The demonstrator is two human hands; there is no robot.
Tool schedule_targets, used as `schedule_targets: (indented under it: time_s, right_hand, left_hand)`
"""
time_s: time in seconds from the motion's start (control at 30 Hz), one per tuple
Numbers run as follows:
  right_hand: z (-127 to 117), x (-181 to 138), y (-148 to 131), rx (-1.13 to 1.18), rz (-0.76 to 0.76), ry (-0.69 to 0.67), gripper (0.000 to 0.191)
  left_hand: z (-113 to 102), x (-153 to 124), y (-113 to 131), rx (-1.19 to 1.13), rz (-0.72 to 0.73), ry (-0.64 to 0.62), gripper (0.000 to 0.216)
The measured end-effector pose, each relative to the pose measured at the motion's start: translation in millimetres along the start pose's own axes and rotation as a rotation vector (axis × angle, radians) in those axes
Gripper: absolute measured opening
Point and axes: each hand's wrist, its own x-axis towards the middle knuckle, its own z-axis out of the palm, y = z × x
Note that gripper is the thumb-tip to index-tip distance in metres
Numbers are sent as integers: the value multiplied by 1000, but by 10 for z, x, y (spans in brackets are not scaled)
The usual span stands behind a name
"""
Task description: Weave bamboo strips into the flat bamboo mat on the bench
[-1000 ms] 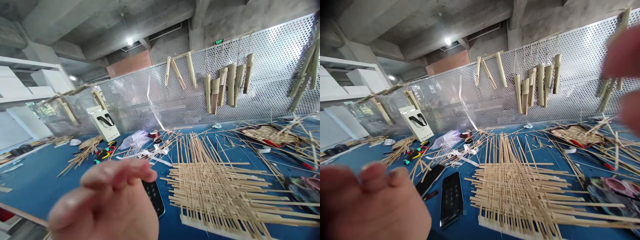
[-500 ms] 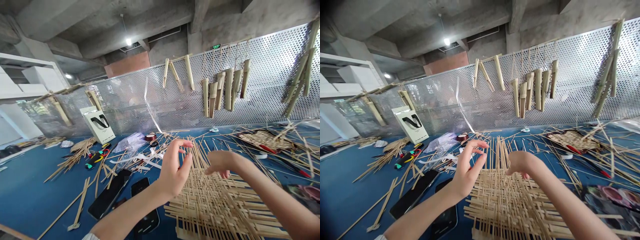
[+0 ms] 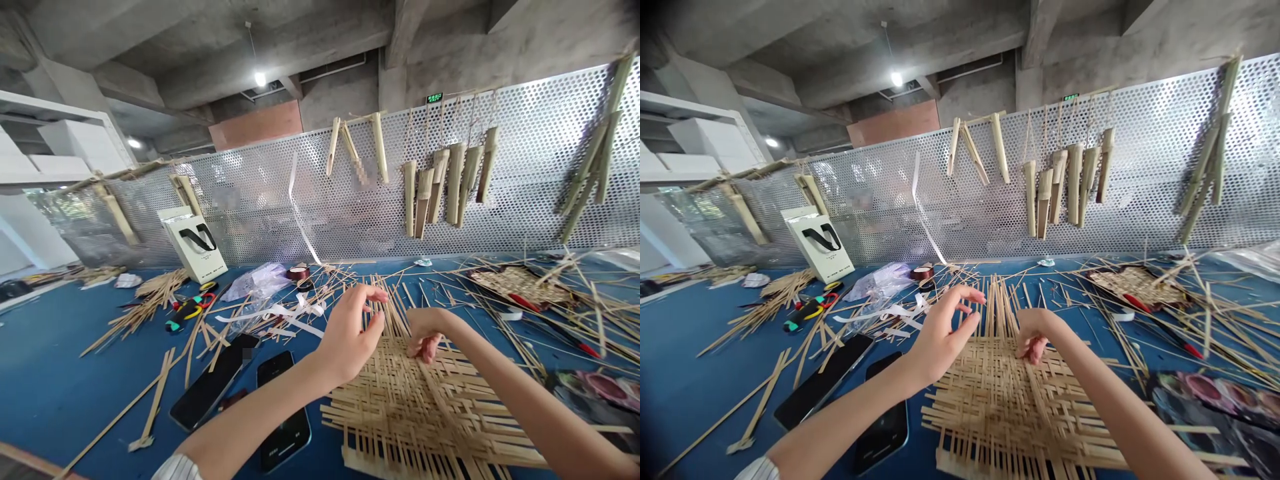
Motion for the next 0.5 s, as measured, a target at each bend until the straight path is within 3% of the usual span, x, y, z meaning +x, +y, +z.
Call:
schedule_targets:
  time_s: [0.37,0.5]
  right_hand:
    - [7,-11,-40,27,24,78,9]
    - [-144,-142,-76,96,-21,198,16]
  left_hand:
    - [145,-9,-134,84,-7,-91,20]
    - [186,-9,-185,43,-37,-96,17]
